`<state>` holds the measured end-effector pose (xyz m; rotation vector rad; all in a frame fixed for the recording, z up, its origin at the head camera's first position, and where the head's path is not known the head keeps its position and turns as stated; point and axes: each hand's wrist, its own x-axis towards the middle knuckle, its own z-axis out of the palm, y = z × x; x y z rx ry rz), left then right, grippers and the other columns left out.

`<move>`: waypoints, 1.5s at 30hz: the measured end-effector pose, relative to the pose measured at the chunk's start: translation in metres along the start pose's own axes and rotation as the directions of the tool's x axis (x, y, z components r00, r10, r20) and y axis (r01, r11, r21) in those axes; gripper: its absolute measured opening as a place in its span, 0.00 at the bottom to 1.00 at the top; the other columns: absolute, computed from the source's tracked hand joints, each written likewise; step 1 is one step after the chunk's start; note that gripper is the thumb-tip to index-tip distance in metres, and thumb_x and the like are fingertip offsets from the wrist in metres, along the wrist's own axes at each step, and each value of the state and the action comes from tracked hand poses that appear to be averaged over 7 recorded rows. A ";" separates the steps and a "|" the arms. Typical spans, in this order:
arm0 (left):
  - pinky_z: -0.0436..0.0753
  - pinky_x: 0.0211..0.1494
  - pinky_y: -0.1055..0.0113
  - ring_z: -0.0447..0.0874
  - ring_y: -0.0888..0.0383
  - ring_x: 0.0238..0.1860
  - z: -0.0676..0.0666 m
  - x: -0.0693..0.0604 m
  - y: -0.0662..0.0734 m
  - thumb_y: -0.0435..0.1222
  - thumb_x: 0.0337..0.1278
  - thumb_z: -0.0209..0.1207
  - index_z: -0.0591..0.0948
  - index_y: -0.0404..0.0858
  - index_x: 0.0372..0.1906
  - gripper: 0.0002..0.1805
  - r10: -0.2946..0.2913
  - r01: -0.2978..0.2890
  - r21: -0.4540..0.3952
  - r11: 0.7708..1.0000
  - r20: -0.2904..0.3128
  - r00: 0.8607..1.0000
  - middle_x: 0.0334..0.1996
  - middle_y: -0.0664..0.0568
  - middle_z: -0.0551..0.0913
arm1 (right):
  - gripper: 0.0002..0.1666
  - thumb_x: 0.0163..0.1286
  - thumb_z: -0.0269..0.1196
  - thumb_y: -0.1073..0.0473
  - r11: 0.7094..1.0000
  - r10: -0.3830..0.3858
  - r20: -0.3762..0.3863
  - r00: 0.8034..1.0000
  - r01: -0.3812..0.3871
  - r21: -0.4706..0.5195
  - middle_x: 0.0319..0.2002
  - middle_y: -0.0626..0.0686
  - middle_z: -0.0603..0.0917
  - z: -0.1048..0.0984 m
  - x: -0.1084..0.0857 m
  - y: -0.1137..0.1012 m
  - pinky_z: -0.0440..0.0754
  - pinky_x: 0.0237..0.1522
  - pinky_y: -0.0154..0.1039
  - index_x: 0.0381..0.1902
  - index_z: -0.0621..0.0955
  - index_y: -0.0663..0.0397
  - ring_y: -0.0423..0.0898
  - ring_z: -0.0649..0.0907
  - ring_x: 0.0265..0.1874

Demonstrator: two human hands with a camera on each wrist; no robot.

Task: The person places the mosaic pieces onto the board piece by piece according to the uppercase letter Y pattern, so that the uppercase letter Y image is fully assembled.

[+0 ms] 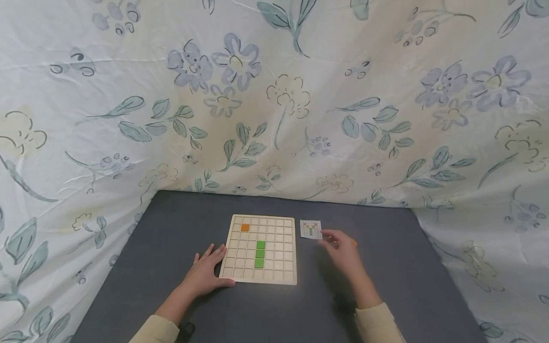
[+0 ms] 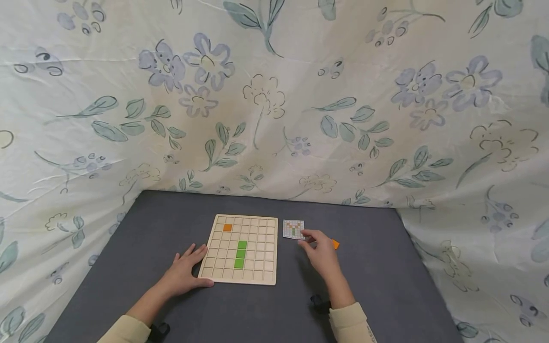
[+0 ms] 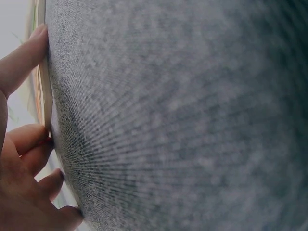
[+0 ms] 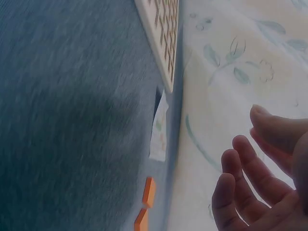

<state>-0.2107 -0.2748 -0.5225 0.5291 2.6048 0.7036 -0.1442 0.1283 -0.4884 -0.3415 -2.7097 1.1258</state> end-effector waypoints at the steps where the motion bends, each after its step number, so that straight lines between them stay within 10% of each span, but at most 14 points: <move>1: 0.43 0.77 0.30 0.48 0.39 0.81 0.000 0.000 0.000 0.62 0.36 0.76 0.63 0.38 0.77 0.62 -0.002 0.002 0.000 1.000 0.000 1.000 0.78 0.47 0.62 | 0.19 0.64 0.73 0.59 1.000 -0.011 -0.008 1.000 0.011 -0.008 0.48 0.57 0.87 -0.001 0.000 0.002 0.86 0.45 0.53 0.53 0.86 0.55 0.53 0.86 0.45; 29: 0.44 0.77 0.30 0.49 0.39 0.81 0.003 0.002 -0.003 0.63 0.35 0.76 0.64 0.39 0.77 0.63 -0.003 0.003 0.008 1.000 -0.009 1.000 0.78 0.48 0.62 | 0.30 0.66 0.70 0.62 0.952 0.275 0.118 0.954 -0.253 -0.173 0.63 0.68 0.78 -0.050 0.016 0.069 0.78 0.56 0.64 0.65 0.76 0.63 0.68 0.78 0.59; 45: 0.44 0.77 0.29 0.49 0.39 0.80 -0.001 -0.004 -0.008 0.62 0.36 0.76 0.64 0.38 0.77 0.62 0.027 -0.027 0.000 1.000 -0.008 1.000 0.78 0.46 0.62 | 0.19 0.66 0.69 0.64 0.915 0.353 0.120 0.928 -0.315 -0.251 0.52 0.69 0.83 -0.045 0.009 0.074 0.81 0.49 0.60 0.54 0.83 0.67 0.66 0.81 0.52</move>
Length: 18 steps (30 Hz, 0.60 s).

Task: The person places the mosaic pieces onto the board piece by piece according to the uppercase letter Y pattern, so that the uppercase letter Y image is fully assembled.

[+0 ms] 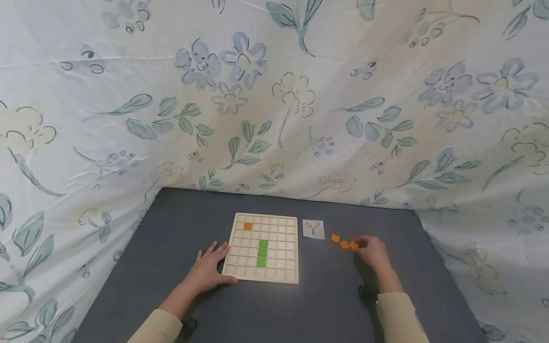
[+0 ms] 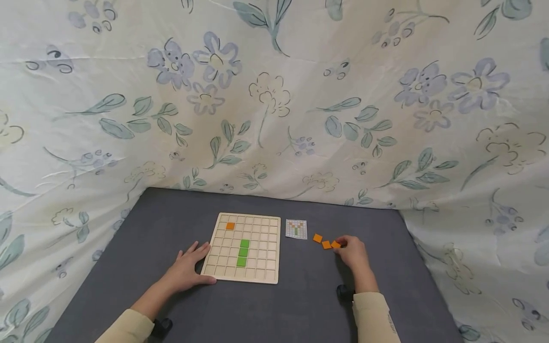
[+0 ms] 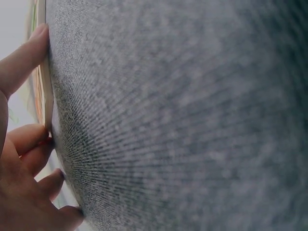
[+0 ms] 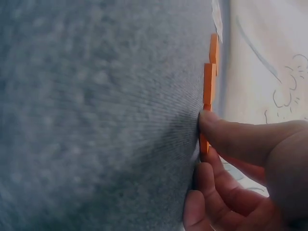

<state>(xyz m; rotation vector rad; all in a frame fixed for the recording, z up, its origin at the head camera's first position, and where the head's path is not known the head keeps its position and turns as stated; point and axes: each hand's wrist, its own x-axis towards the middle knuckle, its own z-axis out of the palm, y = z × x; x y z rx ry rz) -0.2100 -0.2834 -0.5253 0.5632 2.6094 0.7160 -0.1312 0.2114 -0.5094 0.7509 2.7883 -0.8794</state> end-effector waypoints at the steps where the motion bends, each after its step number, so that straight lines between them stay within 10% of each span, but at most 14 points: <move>1: 0.45 0.76 0.29 0.49 0.39 0.80 0.000 0.000 0.001 0.62 0.36 0.76 0.64 0.38 0.77 0.62 0.002 -0.002 0.002 1.000 0.000 1.000 0.78 0.46 0.62 | 0.20 0.66 0.69 0.64 1.000 0.000 -0.007 1.000 0.000 -0.003 0.53 0.69 0.83 0.000 0.000 0.001 0.81 0.50 0.60 0.54 0.82 0.67 0.66 0.81 0.52; 18: 0.44 0.77 0.30 0.48 0.39 0.81 -0.003 0.001 0.001 0.61 0.35 0.77 0.64 0.38 0.77 0.63 -0.016 0.016 0.001 1.000 0.022 1.000 0.78 0.46 0.62 | 0.18 0.67 0.69 0.62 0.987 -0.162 -0.075 0.984 0.160 -0.028 0.51 0.64 0.82 -0.006 -0.015 -0.038 0.85 0.44 0.55 0.53 0.85 0.62 0.60 0.84 0.48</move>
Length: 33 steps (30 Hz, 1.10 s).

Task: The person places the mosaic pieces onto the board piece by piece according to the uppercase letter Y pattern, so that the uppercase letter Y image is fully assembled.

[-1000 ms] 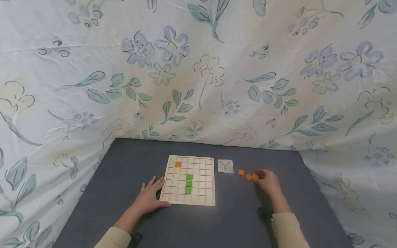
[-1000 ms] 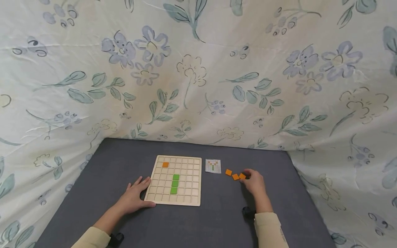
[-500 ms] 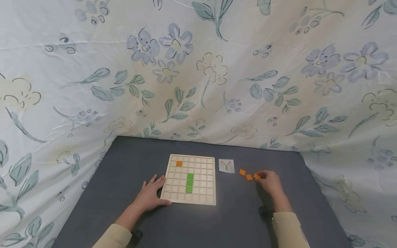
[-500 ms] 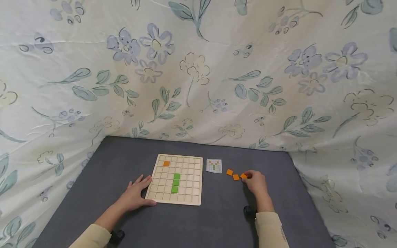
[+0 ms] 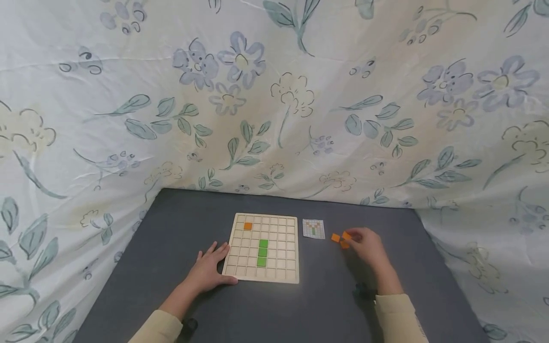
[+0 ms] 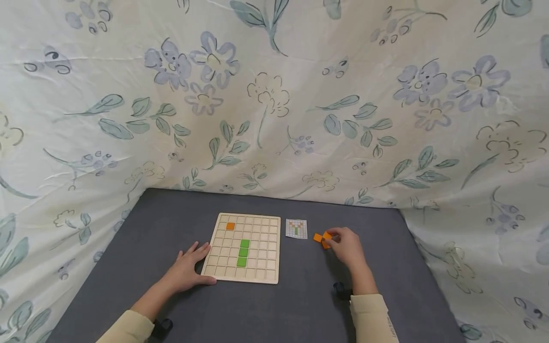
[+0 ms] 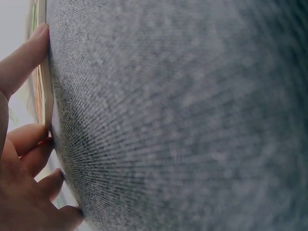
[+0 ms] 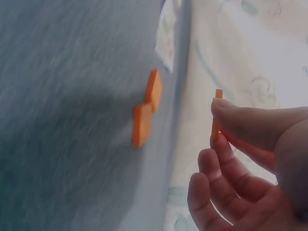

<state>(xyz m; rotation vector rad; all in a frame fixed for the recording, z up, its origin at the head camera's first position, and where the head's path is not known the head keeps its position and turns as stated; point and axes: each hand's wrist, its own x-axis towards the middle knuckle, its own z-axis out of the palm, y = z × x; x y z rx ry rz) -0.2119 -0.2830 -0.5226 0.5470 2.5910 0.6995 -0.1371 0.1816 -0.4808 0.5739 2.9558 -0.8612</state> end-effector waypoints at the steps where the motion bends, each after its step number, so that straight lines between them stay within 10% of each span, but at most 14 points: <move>1: 0.44 0.77 0.30 0.49 0.39 0.81 0.000 0.000 0.000 0.61 0.34 0.77 0.64 0.38 0.77 0.63 0.001 -0.001 0.001 1.000 -0.002 1.000 0.78 0.46 0.62 | 0.17 0.67 0.69 0.62 1.000 -0.010 -0.001 1.000 0.010 0.005 0.51 0.64 0.82 0.000 0.000 -0.004 0.86 0.44 0.54 0.53 0.85 0.62 0.59 0.84 0.47; 33: 0.45 0.77 0.30 0.49 0.40 0.80 0.001 0.005 0.006 0.63 0.33 0.76 0.64 0.39 0.77 0.63 -0.016 0.016 -0.002 1.000 -0.016 1.000 0.78 0.47 0.63 | 0.16 0.65 0.71 0.61 0.984 -0.163 0.066 0.984 0.157 0.082 0.51 0.56 0.84 0.035 0.023 -0.073 0.84 0.37 0.43 0.51 0.88 0.52 0.52 0.83 0.47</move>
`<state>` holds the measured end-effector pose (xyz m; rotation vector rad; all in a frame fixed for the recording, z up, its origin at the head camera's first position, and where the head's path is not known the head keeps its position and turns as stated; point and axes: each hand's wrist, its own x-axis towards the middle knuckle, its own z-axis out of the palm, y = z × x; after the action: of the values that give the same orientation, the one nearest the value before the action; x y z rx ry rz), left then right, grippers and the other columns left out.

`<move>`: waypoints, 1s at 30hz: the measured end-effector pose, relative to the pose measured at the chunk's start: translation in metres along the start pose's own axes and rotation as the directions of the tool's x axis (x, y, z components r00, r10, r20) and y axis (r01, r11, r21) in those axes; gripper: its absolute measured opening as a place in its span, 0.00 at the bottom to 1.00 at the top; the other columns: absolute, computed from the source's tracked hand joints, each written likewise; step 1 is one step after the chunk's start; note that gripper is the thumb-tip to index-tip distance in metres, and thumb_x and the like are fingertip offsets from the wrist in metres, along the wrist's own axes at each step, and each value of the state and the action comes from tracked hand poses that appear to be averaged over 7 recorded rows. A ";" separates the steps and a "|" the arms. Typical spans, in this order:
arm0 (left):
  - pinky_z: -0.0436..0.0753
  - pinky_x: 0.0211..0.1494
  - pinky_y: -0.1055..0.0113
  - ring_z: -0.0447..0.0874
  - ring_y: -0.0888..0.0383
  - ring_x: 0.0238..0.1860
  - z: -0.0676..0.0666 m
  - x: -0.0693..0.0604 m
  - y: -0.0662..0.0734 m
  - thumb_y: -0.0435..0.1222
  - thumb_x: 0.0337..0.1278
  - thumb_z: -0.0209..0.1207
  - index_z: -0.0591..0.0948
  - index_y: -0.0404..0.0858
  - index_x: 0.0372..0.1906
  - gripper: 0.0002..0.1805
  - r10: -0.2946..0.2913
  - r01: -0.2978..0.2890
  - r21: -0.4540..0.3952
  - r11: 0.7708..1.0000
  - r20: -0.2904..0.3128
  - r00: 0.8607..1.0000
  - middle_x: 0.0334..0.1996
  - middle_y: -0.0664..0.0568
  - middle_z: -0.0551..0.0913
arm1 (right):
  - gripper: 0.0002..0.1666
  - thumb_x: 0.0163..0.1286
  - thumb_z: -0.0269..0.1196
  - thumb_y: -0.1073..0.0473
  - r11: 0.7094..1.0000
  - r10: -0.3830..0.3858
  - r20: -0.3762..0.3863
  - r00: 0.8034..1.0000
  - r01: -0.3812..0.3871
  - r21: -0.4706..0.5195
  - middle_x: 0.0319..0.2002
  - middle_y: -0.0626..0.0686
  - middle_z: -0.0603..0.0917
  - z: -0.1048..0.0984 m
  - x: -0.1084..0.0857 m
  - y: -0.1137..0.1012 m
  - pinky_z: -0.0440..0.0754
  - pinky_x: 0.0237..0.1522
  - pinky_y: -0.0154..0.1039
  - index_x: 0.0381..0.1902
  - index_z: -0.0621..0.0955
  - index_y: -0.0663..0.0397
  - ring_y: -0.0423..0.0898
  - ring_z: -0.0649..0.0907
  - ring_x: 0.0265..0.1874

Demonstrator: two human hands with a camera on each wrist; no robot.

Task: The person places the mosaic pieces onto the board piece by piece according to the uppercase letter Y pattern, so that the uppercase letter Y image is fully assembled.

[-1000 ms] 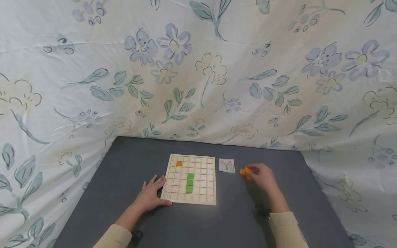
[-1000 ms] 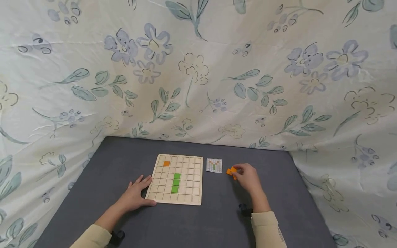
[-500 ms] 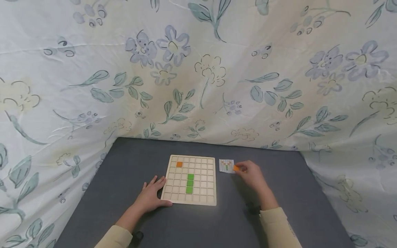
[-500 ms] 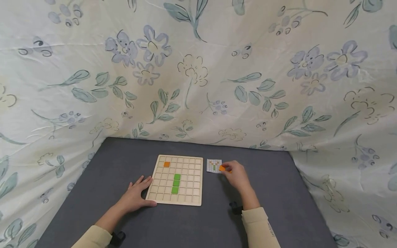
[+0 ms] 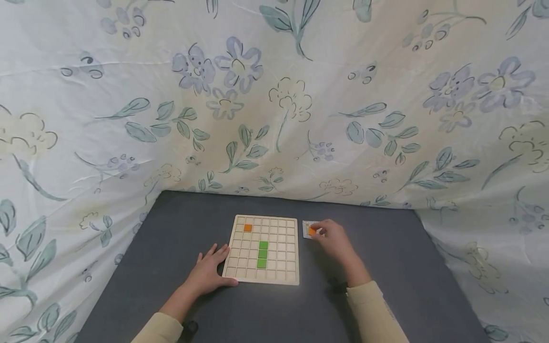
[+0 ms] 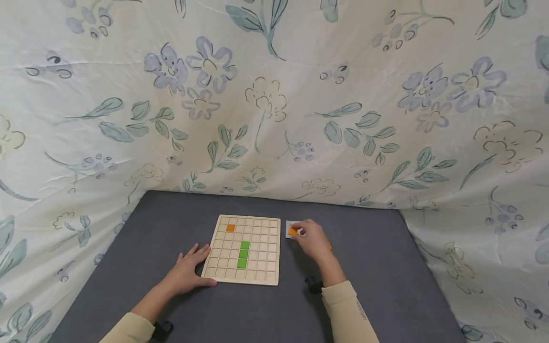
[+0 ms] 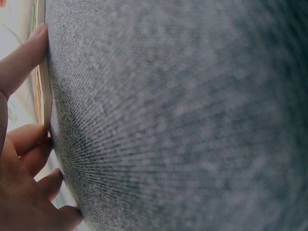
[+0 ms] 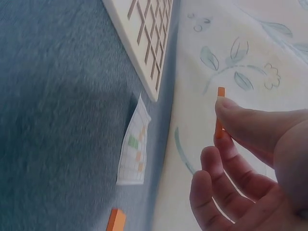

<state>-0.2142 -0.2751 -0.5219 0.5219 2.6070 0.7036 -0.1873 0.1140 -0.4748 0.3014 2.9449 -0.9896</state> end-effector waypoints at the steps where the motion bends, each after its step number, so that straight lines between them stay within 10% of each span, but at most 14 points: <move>1: 0.45 0.77 0.30 0.49 0.40 0.80 0.000 -0.001 0.000 0.63 0.34 0.76 0.64 0.39 0.77 0.63 0.001 -0.001 -0.002 1.000 -0.001 1.000 0.78 0.47 0.63 | 0.15 0.65 0.71 0.61 1.000 0.002 0.003 1.000 -0.002 0.006 0.51 0.55 0.84 0.001 0.000 -0.001 0.84 0.37 0.43 0.51 0.88 0.52 0.52 0.83 0.47; 30: 0.45 0.76 0.29 0.50 0.39 0.80 0.008 -0.012 -0.005 0.62 0.34 0.77 0.65 0.39 0.77 0.63 0.022 -0.022 0.000 1.000 -0.017 1.000 0.78 0.47 0.63 | 0.15 0.63 0.73 0.59 0.994 -0.111 0.056 0.992 0.109 0.026 0.44 0.50 0.84 0.042 -0.004 -0.041 0.78 0.32 0.38 0.49 0.89 0.50 0.45 0.79 0.36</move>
<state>-0.2020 -0.2814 -0.5278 0.5474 2.6206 0.7186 -0.1932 0.0563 -0.4841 0.1098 2.9274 -1.0258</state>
